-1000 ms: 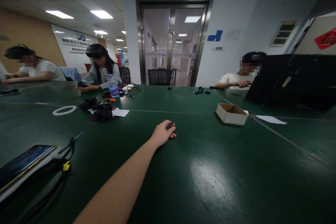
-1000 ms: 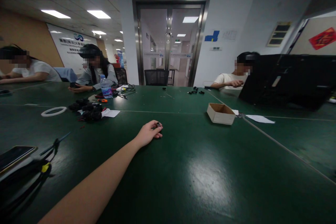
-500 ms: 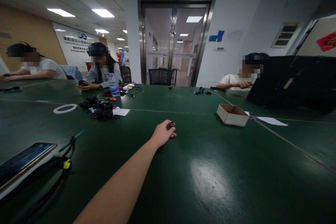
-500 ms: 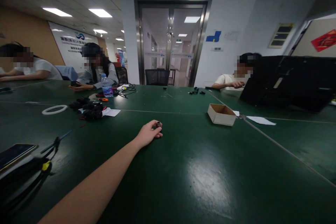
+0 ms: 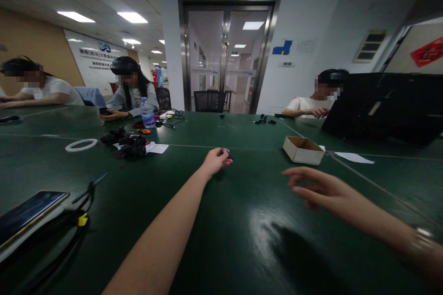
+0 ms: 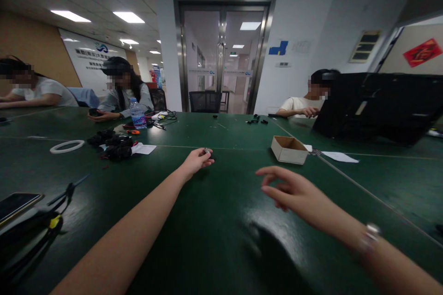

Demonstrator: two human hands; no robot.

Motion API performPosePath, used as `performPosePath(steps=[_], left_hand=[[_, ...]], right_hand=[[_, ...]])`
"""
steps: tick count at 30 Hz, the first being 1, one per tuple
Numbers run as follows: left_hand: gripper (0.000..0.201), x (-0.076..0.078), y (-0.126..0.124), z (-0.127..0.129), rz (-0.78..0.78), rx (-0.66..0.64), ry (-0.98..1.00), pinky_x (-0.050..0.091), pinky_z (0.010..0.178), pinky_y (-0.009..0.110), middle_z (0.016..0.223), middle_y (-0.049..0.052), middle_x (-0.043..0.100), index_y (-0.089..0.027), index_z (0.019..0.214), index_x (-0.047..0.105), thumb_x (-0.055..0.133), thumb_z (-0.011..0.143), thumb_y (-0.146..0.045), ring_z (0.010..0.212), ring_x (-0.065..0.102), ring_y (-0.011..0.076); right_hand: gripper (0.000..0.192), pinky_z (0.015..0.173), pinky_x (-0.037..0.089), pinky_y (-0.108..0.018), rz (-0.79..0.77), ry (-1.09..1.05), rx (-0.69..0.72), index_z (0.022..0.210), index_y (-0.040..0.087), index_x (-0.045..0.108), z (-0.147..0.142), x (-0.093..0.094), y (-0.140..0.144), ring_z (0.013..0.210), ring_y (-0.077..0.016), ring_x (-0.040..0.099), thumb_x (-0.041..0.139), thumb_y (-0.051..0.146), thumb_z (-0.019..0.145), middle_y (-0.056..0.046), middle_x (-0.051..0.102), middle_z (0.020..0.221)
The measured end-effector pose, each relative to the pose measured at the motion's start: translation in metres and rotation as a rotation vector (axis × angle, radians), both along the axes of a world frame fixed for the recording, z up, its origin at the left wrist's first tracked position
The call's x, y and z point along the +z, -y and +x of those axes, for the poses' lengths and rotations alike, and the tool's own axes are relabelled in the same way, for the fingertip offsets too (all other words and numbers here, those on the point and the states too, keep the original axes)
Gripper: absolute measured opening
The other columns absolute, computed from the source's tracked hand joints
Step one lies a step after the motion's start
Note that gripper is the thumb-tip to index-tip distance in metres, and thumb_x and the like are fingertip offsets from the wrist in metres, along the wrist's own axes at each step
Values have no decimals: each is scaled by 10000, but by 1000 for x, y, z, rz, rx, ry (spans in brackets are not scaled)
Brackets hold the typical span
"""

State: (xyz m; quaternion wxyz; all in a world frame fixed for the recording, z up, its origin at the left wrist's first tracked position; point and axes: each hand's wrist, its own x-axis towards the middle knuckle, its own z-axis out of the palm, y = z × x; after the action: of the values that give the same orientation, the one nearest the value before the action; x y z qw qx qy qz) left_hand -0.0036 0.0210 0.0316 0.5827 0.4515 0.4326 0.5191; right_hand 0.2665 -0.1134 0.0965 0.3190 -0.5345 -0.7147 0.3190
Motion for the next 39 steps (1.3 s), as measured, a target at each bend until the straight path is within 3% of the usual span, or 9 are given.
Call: performPosePath(steps=[2, 5, 9, 15, 18, 26, 39], left_hand=[[107, 0, -4, 5, -12, 49, 195, 528, 645, 179, 860, 83, 615, -100, 932, 607, 574, 831, -93, 683, 634, 98], [133, -9, -6, 7, -57, 51, 362, 522, 661, 180, 816, 65, 614, -105, 964, 600, 559, 839, -84, 659, 615, 79], [140, -20, -7, 2, -64, 53, 403, 520, 650, 186, 755, 42, 597, -102, 950, 587, 527, 838, -43, 622, 600, 72], [137, -21, -6, 2, -2, -5, 337, 520, 682, 204, 772, 48, 605, -104, 942, 591, 559, 818, -53, 658, 609, 83], [172, -22, -3, 2, 47, -29, 286, 520, 700, 215, 808, 52, 612, -119, 942, 589, 630, 778, -87, 700, 625, 98], [186, -28, -6, -3, 158, 51, 153, 531, 678, 223, 873, 63, 631, -134, 953, 582, 644, 778, -139, 729, 648, 118], [203, -27, -5, -4, 146, 115, -84, 502, 553, 199, 806, 78, 660, -119, 881, 581, 659, 780, -277, 655, 645, 133]], right_hand=[[370, 512, 538, -260, -169, -177, 59, 1154, 209, 554, -40, -14, -46, 600, -142, 607, 647, 306, 809, -86, 597, 956], [344, 531, 557, -274, -323, -528, -8, 1163, 195, 507, -95, -47, -106, 584, -142, 625, 609, 230, 836, -65, 602, 897], [245, 591, 564, -255, -435, -856, 49, 1090, 130, 517, -130, -80, -146, 583, -136, 642, 579, 135, 854, -67, 634, 782], [232, 599, 552, -211, -329, -986, 155, 986, 117, 600, -125, -91, -153, 601, -117, 639, 679, 102, 768, -54, 660, 765], [217, 572, 540, -192, -302, -995, 139, 923, 122, 627, -121, -94, -152, 593, -107, 629, 714, 97, 726, -40, 657, 743], [213, 588, 555, -206, -320, -1023, 91, 938, 119, 632, -120, -88, -147, 577, -120, 638, 676, 52, 741, -38, 651, 680], [201, 645, 580, -238, -304, -1072, 56, 935, 135, 646, -120, -92, -149, 652, -145, 670, 656, 37, 760, -40, 664, 741]])
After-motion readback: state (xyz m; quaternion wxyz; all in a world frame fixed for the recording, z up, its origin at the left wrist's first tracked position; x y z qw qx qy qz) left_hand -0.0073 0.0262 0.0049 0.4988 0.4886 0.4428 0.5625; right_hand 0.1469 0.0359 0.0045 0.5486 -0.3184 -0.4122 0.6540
